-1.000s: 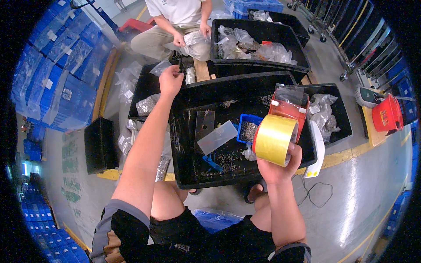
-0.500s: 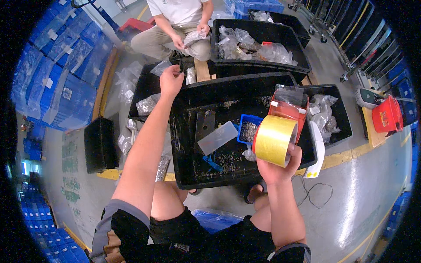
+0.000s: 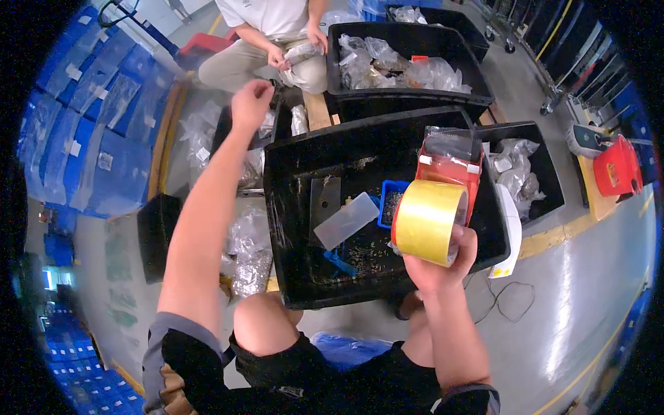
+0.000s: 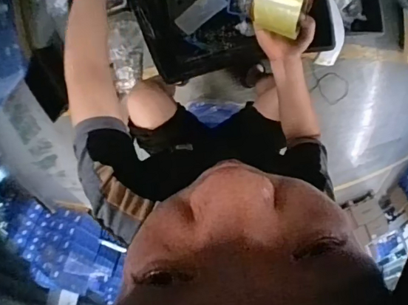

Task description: Sorting small metal parts into plastic bags and sealing them with tape.

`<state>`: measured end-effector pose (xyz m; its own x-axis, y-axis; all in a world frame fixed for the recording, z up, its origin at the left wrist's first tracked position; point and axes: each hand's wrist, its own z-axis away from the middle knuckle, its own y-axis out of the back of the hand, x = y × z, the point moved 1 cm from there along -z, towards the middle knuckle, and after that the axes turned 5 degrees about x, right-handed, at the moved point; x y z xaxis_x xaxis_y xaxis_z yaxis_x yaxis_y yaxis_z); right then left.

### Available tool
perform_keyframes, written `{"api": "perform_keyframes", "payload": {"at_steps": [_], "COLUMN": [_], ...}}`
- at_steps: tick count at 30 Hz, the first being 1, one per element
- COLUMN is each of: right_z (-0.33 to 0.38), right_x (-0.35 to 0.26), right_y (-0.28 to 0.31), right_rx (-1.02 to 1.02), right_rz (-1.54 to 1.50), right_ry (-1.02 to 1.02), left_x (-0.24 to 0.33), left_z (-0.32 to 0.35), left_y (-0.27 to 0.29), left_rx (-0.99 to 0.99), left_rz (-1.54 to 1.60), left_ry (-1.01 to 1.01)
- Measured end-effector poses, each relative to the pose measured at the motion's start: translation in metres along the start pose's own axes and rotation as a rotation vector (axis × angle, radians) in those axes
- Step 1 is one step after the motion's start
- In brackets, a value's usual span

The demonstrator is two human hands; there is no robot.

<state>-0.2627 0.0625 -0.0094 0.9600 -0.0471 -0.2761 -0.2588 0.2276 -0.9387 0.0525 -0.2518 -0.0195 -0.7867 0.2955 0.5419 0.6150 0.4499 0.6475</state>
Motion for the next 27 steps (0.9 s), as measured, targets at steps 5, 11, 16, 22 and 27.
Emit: {"api": "perform_keyframes", "payload": {"at_steps": [5,11,16,22,27], "right_z": [0.001,-0.010,-0.025,-0.046,-0.065], "right_x": [0.001,0.005,-0.002,0.003,-0.002], "right_y": [-0.014,-0.034,0.008,-0.033,-0.031], "right_rx": [0.030,0.172,-0.117,0.199,0.136], "right_rz": [0.017,-0.041,-0.073,-0.021,-0.041], "right_ry": [-0.013,0.000,-0.078,-0.087,-0.129], "left_x": [-0.003,-0.019,-0.017,-0.046,-0.053], "left_z": [-0.042,-0.070,-0.086,-0.103,-0.114], "left_y": [0.002,-0.011,-0.027,-0.036,-0.046], "left_rx": [-0.042,-0.069,-0.088,-0.090,-0.117], "left_rz": [-0.074,-0.100,-0.117,-0.139,-0.193], "left_ry": [-0.222,-0.274,-0.262,-0.215,-0.177]}}
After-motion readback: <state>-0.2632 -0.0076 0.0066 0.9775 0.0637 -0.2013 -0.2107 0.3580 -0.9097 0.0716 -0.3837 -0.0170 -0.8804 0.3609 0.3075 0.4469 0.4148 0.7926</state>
